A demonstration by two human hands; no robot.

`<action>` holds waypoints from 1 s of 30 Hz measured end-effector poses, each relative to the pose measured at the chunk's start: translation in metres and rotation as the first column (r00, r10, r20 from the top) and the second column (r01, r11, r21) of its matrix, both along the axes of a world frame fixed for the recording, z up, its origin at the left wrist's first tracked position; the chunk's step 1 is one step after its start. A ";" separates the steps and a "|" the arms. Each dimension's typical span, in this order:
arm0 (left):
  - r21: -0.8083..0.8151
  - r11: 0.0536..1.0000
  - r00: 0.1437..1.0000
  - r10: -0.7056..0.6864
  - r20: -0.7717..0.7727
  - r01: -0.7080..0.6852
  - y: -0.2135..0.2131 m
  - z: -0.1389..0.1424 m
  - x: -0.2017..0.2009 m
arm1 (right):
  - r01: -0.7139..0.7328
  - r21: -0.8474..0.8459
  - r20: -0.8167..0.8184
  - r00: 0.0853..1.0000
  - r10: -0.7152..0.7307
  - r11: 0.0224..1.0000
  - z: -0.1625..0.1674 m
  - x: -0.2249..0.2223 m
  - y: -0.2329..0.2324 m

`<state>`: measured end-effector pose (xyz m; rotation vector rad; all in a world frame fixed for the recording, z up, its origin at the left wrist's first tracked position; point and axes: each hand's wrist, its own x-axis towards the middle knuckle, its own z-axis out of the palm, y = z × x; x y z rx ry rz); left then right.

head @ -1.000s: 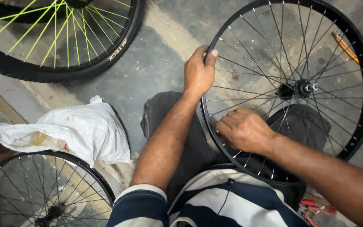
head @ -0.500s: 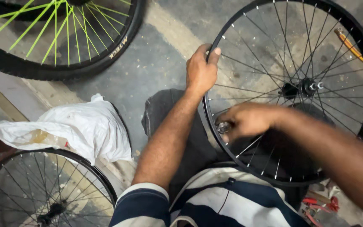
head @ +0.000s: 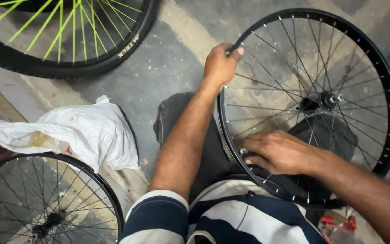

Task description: The person sits on the floor of a bicycle repair shop and laces a bicycle wheel, inserting spokes one at a time through the rim eyelets and guiding them outward while holding the rim steady. They rotate the wheel as they work around it, with a partially laced wheel and other bicycle wheels nearby.

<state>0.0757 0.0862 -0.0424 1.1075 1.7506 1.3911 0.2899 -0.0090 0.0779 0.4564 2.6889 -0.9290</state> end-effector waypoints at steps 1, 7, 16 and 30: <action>0.038 0.999 0.999 0.032 0.016 -0.033 -0.003 0.000 0.002 | -0.002 -0.033 0.032 0.999 0.003 0.999 0.002 0.001 0.003; 0.080 0.982 0.985 0.170 -0.001 -0.170 -0.030 0.012 0.020 | 0.136 0.085 0.018 0.990 -0.138 0.987 0.017 0.017 0.009; 0.045 0.986 0.986 0.162 -0.022 -0.161 -0.030 0.030 0.019 | 0.372 0.226 -0.442 0.863 -0.245 0.900 0.001 0.000 0.006; 0.069 0.987 0.988 0.147 -0.045 -0.144 -0.021 0.019 0.013 | 0.085 0.407 -0.272 0.962 0.031 0.909 -0.013 -0.021 0.028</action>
